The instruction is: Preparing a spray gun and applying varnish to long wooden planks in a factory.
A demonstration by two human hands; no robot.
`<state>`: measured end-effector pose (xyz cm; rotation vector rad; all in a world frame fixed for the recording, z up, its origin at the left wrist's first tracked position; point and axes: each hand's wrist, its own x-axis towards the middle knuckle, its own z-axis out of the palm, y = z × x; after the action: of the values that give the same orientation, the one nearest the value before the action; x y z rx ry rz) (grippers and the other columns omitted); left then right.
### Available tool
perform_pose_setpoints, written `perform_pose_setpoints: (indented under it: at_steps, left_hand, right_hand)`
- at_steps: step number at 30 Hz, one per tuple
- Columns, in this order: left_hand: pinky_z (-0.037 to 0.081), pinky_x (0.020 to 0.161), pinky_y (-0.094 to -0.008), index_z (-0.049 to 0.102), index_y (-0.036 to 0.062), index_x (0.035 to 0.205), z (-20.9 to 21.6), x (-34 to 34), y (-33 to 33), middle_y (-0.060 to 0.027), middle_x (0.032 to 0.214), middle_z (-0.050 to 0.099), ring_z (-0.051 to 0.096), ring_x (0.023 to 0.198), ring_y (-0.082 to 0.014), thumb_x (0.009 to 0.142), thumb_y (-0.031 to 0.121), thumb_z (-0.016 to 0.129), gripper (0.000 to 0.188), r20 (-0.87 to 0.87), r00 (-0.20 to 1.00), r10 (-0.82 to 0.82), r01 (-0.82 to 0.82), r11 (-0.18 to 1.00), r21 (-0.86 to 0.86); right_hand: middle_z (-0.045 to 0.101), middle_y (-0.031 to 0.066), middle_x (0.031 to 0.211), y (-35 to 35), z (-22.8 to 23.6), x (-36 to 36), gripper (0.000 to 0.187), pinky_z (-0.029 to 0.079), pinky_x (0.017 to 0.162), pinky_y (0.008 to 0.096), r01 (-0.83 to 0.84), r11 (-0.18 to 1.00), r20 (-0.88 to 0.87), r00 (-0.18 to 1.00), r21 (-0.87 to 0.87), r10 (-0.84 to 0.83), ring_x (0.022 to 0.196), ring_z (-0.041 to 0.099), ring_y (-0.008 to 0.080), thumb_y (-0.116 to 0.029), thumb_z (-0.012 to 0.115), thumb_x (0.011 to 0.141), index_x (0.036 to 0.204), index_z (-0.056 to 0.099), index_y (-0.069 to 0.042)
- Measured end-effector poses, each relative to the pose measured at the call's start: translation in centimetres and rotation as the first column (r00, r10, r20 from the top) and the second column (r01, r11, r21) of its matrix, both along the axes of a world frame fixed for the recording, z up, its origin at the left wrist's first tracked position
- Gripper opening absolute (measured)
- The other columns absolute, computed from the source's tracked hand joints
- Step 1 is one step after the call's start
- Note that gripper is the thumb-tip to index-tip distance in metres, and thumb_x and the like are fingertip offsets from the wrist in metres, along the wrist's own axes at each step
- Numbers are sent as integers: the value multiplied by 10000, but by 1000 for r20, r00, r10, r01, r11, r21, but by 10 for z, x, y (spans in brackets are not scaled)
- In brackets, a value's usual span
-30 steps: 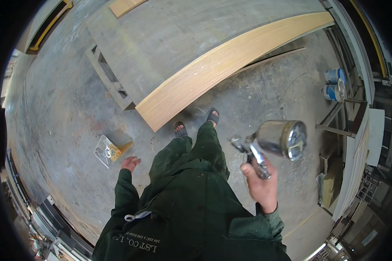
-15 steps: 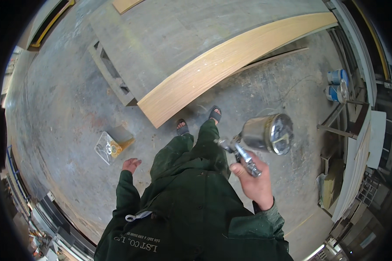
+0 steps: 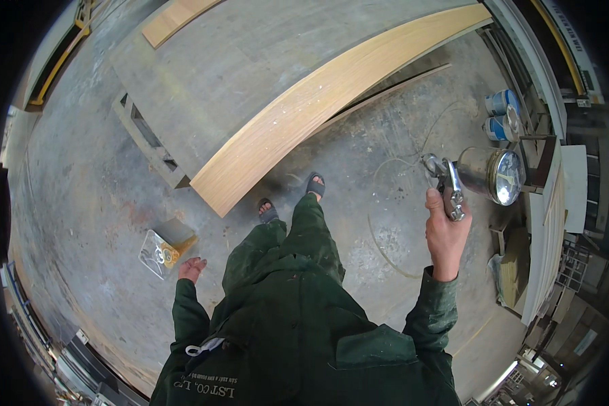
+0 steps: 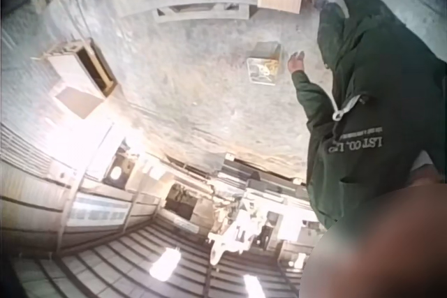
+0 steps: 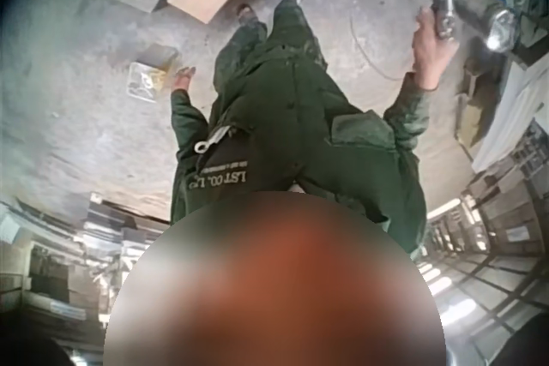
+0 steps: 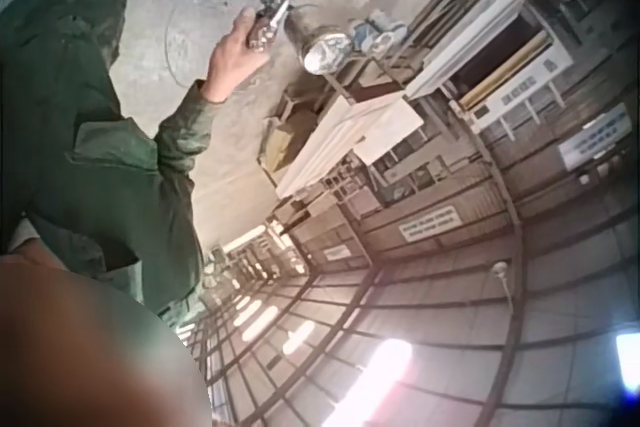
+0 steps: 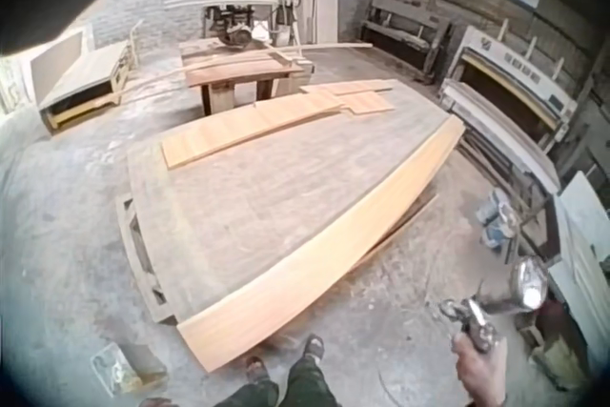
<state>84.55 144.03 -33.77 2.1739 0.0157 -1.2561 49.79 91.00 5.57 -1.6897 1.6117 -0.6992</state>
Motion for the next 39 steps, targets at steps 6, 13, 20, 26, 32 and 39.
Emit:
perform_pose_setpoints:
  at_steps: [6, 13, 20, 26, 32, 39]
  left_hand:
    - [520, 1001, -320, 716, -69, 1190, -2, -6, -1, -103, 1098, 763, 681, 1033, -167, 844, 264, 895, 513, -15, 999, -32, 32, 999, 39]
    - [523, 1041, -362, 729, -37, 1218, -5, -17, -7, -158, 1163, 776, 713, 1120, -244, 846, 343, 887, 554, 58, 970, -237, 229, 965, 125]
    - [527, 1019, -342, 723, -47, 1208, 1, -16, -6, -139, 1120, 780, 707, 1077, -204, 831, 333, 903, 565, 30, 995, -98, 95, 992, 79]
    - [522, 1014, -337, 724, -50, 1190, -8, -17, 16, -131, 1103, 778, 703, 1057, -199, 833, 330, 902, 552, 35, 998, -58, 56, 997, 52]
    - [520, 1022, -348, 720, -54, 1202, -14, -21, 22, -140, 1113, 779, 703, 1083, -207, 835, 343, 897, 569, 20, 995, -97, 95, 992, 88]
    - [512, 1042, -355, 708, -54, 1226, -12, -17, 2, -125, 1132, 769, 696, 1086, -218, 864, 337, 877, 559, 19, 992, -127, 126, 991, 50]
  right_hand:
    - [441, -72, 723, 39, 4, -11, 379, 331, 574, 272, -77, 988, -29, 996, 136, 81, 677, 382, 63, -253, 799, 974, 802, 517, -67]
    - [459, -38, 768, 99, 18, 9, 406, 360, 620, 283, -254, 874, 52, 965, 414, 255, 720, 395, 80, -249, 837, 938, 831, 511, -32]
    - [649, -8, 910, 126, 15, 35, 455, 484, 792, 261, -458, 635, 183, 874, 623, 450, 835, 538, 76, -203, 877, 898, 1283, 703, -35]
    - [584, -34, 856, 122, 15, 42, 446, 461, 751, 252, -518, 569, 234, 835, 639, 498, 792, 500, 72, -204, 876, 900, 1280, 706, -44]
    - [462, -57, 748, 98, 14, 24, 319, 387, 627, 270, -423, 736, 178, 903, 529, 391, 697, 405, 69, -166, 834, 932, 873, 547, -40]
    - [482, -65, 644, 46, 21, 4, 377, 304, 428, 246, -191, 941, 26, 981, 280, 191, 487, 419, 32, -347, 806, 970, 850, 573, -77]
